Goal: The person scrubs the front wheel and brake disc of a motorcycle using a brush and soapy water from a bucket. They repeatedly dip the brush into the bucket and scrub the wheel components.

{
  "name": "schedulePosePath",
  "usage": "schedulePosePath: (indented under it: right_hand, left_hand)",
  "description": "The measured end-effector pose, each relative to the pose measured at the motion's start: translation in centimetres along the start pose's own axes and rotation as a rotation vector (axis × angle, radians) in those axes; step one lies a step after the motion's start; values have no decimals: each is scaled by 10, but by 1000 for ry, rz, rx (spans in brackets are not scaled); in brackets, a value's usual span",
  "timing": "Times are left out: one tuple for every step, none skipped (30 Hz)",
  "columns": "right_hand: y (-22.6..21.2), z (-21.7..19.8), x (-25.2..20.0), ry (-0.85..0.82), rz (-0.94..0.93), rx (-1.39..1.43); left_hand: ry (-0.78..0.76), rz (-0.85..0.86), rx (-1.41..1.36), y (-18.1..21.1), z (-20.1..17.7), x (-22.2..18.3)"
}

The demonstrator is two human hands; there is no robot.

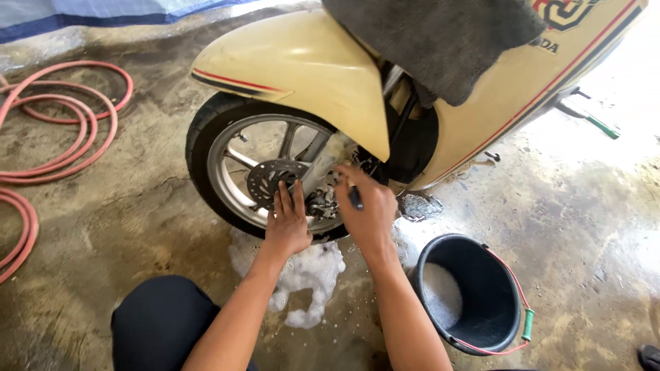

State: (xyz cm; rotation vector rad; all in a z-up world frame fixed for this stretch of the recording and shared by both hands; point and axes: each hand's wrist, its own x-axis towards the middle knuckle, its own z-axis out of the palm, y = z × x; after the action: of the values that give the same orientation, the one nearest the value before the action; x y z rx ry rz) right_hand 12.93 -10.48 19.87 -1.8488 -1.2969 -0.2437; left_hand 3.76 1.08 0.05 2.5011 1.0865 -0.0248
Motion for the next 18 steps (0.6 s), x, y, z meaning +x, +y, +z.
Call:
schedulePosePath:
  right_hand:
    - [-2, 1, -4, -4, -6, 10]
    - [-3, 1, -8, 71, -34, 30]
    - [-5, 1, -11, 147, -61, 54]
    - [4, 5, -13, 143, -67, 66]
    - [13, 9, -17, 100, -40, 123]
    - [21, 13, -22, 56, -13, 179]
    - [26, 15, -25, 47, -18, 188]
    - [30, 16, -29, 147, -28, 243]
    - [34, 17, -31, 249, -38, 298]
    - [32, 16, -27, 242, -43, 308]
    - [30, 13, -26, 216, -58, 331]
    - [29, 11, -25, 190, -73, 354]
    - [31, 11, -25, 187, -68, 355]
    - [33, 11, -25, 184, -50, 356]
    - [35, 11, -24, 185, -32, 358]
    - [34, 12, -25, 186, -28, 360]
    - [34, 13, -24, 192, -34, 366]
    - [33, 14, -23, 197, -39, 372]
  left_hand:
    - [4, -11, 2, 0, -1, -2]
    - [-3, -7, 12, 1, -3, -4]
    - [-10, -6, 23, 1, -5, -6]
    - [-4, -19, 26, 0, -5, -5]
    - [6, -7, -38, -1, -4, -7]
    - [18, 5, -102, -2, -1, -8]
    - [20, -8, -102, -3, -1, -10]
    - [-4, 6, -59, -4, -1, -12]
    - [-28, 21, -15, -5, -1, -13]
    - [-24, 8, -16, -6, -4, -13]
    - [-34, 12, 36, -5, -5, -15]
    - [-45, 16, 87, -4, -5, -17]
    - [-50, 14, 88, -3, -2, -17]
    - [-37, 13, 120, -3, 2, -16]
    - [-22, 15, 156, -4, 3, -13]
    - [-25, 15, 159, -2, 0, -18]
    - [-13, 28, 156, 0, -4, -21]
    - [-1, 41, 152, 1, -9, -24]
